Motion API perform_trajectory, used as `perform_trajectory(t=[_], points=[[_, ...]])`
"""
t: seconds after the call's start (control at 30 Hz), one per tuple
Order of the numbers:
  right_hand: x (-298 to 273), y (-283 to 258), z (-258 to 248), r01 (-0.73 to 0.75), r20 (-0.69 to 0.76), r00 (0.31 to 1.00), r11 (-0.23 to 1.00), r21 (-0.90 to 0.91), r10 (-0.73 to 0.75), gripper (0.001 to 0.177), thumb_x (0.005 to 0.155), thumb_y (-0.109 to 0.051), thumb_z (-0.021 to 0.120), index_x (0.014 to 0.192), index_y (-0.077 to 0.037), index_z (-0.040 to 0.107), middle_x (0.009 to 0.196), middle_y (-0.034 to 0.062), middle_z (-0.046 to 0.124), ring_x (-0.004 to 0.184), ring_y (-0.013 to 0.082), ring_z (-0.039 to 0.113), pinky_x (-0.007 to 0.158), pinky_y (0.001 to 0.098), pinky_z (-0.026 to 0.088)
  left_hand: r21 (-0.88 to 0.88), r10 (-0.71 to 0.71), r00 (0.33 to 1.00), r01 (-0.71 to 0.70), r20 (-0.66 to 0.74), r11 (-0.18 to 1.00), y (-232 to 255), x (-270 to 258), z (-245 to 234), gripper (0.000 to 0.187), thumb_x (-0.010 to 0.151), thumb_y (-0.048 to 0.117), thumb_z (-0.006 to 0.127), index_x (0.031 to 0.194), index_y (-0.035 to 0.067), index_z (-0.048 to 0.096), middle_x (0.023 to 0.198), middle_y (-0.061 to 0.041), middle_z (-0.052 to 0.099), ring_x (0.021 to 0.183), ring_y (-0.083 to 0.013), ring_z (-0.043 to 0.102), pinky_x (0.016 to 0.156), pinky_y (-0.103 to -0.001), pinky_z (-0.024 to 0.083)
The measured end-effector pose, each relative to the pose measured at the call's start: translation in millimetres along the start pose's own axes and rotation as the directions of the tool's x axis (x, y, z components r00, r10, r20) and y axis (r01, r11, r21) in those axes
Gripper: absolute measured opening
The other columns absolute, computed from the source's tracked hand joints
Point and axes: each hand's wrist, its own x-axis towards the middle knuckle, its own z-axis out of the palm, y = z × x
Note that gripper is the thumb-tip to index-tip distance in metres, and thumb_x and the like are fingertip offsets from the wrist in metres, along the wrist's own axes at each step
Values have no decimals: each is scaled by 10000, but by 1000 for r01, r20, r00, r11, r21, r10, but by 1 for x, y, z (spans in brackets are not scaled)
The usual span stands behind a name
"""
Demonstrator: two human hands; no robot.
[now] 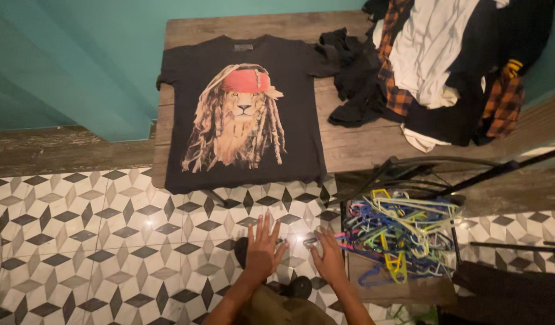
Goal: The person smooths two black t-shirts on a wooden table, then places each on a plastic hanger and hangs them on a nearby clothing rack.
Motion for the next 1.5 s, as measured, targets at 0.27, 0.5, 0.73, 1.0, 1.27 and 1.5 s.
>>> perform_trajectory(t=[0.27, 0.5, 0.73, 1.0, 1.27, 1.5], points=[[-31, -10, -31, -83, -182, 979, 995, 51, 91, 453, 897, -170, 689, 1325, -37, 626, 1498, 243, 516, 1435, 425, 420, 1159, 466, 347, -95, 242, 970, -242, -8, 966, 30, 17, -9, 692, 996, 427, 609, 1536, 39, 417, 1628, -269, 264, 1520, -447, 212, 1203, -628, 132], [-35, -25, -37, -285, -290, 917, 959, 3, 273, 478, 894, -201, 692, 1336, -40, 609, 1487, 198, 535, 1448, 395, 420, 1177, 456, 345, -180, 409, 898, -380, 165, 907, 35, 58, -15, 689, 1003, 404, 589, 1558, 57, 373, 1641, -271, 224, 1518, -450, 195, 1206, -628, 107], [-22, -57, -20, -389, -385, 853, 921, -17, 353, 486, 907, -200, 682, 1360, -45, 597, 1479, 205, 534, 1434, 401, 422, 1166, 470, 339, -225, 521, 827, -478, 209, 849, 10, 88, -23, 698, 989, 376, 572, 1573, 62, 357, 1658, -257, 214, 1538, -439, 175, 1213, -622, 108], [-12, -76, 4, -452, -455, 803, 891, -43, 385, 446, 916, -220, 697, 1317, -44, 613, 1464, 211, 550, 1418, 420, 440, 1168, 478, 358, -326, 647, 734, -572, 206, 752, -25, 101, -2, 684, 991, 376, 587, 1571, 83, 373, 1647, -273, 224, 1532, -457, 179, 1201, -650, 102], [-43, -78, -5, -598, -486, 698, 802, 10, 527, 461, 898, -193, 700, 1325, -37, 622, 1449, 230, 540, 1422, 430, 409, 1145, 483, 354, -435, 739, 606, -604, 293, 668, 0, 112, 17, 703, 964, 338, 608, 1567, 70, 366, 1642, -284, 221, 1517, -471, 175, 1185, -660, 95], [-48, -53, -20, -633, -508, 642, 771, 73, 575, 459, 876, -173, 707, 1311, -44, 633, 1449, 216, 556, 1398, 414, 457, 1148, 472, 369, -460, 757, 594, -611, 273, 645, 40, 127, 28, 681, 958, 318, 621, 1553, 67, 405, 1640, -277, 255, 1521, -467, 214, 1198, -645, 137]])
